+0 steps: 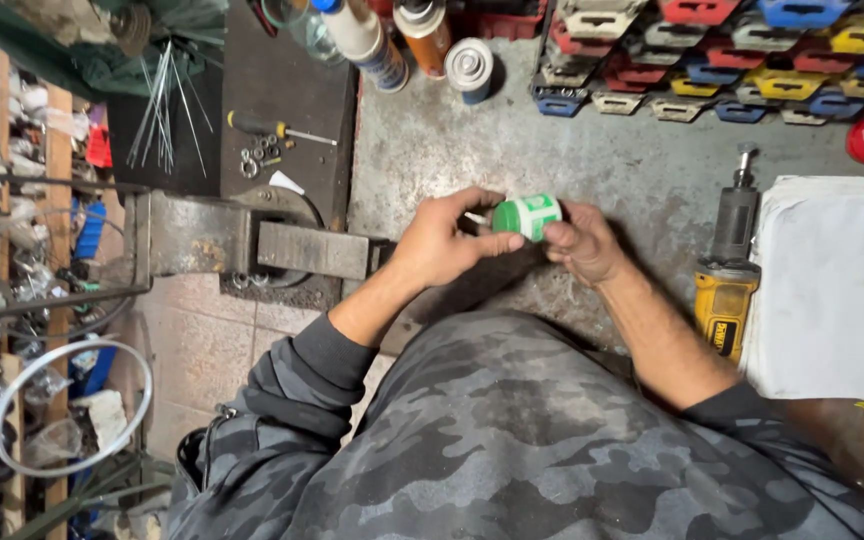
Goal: The person assembles a bicycle wheel by inserting spokes into the hub and cassette. They handle the wheel, spokes, and small hardware components like nuts and washers. The person also picks up and opens small containers of lubricant or grease from a workbench.
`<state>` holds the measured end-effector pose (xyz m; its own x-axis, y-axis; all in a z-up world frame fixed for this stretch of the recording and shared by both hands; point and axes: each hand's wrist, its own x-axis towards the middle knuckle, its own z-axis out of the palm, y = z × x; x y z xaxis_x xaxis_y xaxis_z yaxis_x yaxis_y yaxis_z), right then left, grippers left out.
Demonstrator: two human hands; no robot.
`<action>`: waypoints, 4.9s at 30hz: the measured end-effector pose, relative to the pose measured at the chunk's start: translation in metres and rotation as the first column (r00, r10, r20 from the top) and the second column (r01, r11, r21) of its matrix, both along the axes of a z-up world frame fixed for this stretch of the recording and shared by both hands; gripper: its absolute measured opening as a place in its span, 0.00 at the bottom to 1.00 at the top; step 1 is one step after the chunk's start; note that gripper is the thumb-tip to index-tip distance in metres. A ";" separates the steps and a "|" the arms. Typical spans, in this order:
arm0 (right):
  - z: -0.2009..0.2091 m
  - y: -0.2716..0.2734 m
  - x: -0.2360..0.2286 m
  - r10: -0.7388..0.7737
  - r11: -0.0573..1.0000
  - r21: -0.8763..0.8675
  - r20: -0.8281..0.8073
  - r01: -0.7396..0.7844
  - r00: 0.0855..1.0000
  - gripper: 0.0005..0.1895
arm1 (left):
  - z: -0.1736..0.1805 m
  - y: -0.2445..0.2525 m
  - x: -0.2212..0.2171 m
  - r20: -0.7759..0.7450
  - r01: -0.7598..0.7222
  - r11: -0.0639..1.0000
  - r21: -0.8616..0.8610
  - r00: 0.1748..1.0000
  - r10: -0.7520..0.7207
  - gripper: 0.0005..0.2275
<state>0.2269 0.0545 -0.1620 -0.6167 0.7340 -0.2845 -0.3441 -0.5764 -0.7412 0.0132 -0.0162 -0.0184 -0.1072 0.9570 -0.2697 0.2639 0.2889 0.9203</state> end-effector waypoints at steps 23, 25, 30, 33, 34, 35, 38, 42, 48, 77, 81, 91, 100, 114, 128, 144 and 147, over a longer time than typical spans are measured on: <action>0.041 0.000 -0.006 -0.162 0.978 0.136 0.037 0.156 0.986 0.14 | 0.008 0.019 0.024 0.343 -0.164 0.898 -0.408 0.884 0.317 0.21; 0.041 -0.001 -0.007 -0.158 0.980 0.122 0.024 0.154 0.987 0.14 | 0.020 0.021 0.029 0.291 -0.160 0.876 -0.455 0.903 0.316 0.22; 0.054 -0.003 -0.006 -0.178 0.979 0.107 0.010 0.176 0.984 0.15 | 0.020 0.018 0.039 0.288 -0.190 0.854 -0.485 0.887 0.362 0.26; 0.057 0.001 0.003 -0.149 0.977 0.154 -0.008 0.148 0.989 0.17 | 0.017 0.016 0.036 0.289 -0.188 0.880 -0.436 0.897 0.335 0.22; 0.055 0.001 0.006 -0.114 0.975 0.189 -0.014 0.115 0.993 0.20 | 0.014 0.014 0.033 0.281 -0.193 0.902 -0.386 0.907 0.314 0.19; 0.045 0.000 0.008 -0.122 0.974 0.188 -0.018 0.123 0.992 0.20 | 0.017 0.015 0.032 0.277 -0.188 0.903 -0.386 0.910 0.307 0.19; 0.027 -0.003 0.010 -0.100 0.977 0.184 -0.050 0.108 0.994 0.21 | 0.023 0.015 0.031 0.273 -0.136 0.936 -0.324 0.934 0.230 0.18; 0.039 -0.002 0.013 -0.090 0.975 0.198 -0.084 0.105 0.992 0.20 | 0.018 0.014 0.030 0.175 -0.068 0.979 -0.190 0.979 0.102 0.25; 0.033 -0.001 0.009 -0.096 0.976 0.183 -0.116 0.117 0.989 0.14 | 0.032 0.015 0.039 0.020 -0.001 1.000 -0.017 1.000 0.001 0.26; 0.016 0.007 0.008 0.152 0.982 -0.090 -0.152 -0.167 0.977 0.22 | 0.075 0.041 0.048 -0.582 0.591 0.775 0.223 0.719 -0.381 0.21; 0.018 0.004 0.010 0.234 0.899 -0.340 -0.162 -0.277 0.959 0.27 | 0.072 0.045 0.046 -0.732 0.722 0.664 0.196 0.558 -0.391 0.18; 0.020 0.006 0.018 0.157 0.933 -0.334 0.034 -0.137 0.987 0.38 | 0.019 0.094 0.016 -0.383 0.231 0.968 -0.102 0.888 -0.253 0.21; 0.005 0.009 0.037 0.012 0.953 -0.301 0.111 0.022 0.994 0.23 | -0.122 0.200 -0.070 -0.915 0.041 0.942 -0.333 0.227 -0.333 0.23; -0.027 0.006 0.044 -0.146 0.876 -0.450 0.091 0.171 0.985 0.18 | -0.173 0.201 -0.069 -0.963 0.125 0.985 -0.120 0.227 -0.146 0.12; -0.010 -0.009 0.040 -0.087 0.912 -0.387 0.148 0.139 0.985 0.22 | -0.111 -0.002 0.008 -0.340 0.010 0.987 0.158 0.940 0.045 0.07; 0.055 -0.056 -0.022 0.003 0.990 -0.139 0.118 0.013 0.993 0.16 | -0.103 -0.092 0.009 0.261 -0.178 0.983 0.037 0.952 0.163 0.11; 0.074 -0.067 -0.057 0.013 0.996 -0.092 0.100 -0.003 0.995 0.27 | -0.126 -0.091 0.009 0.571 -0.200 0.967 -0.156 0.781 0.253 0.20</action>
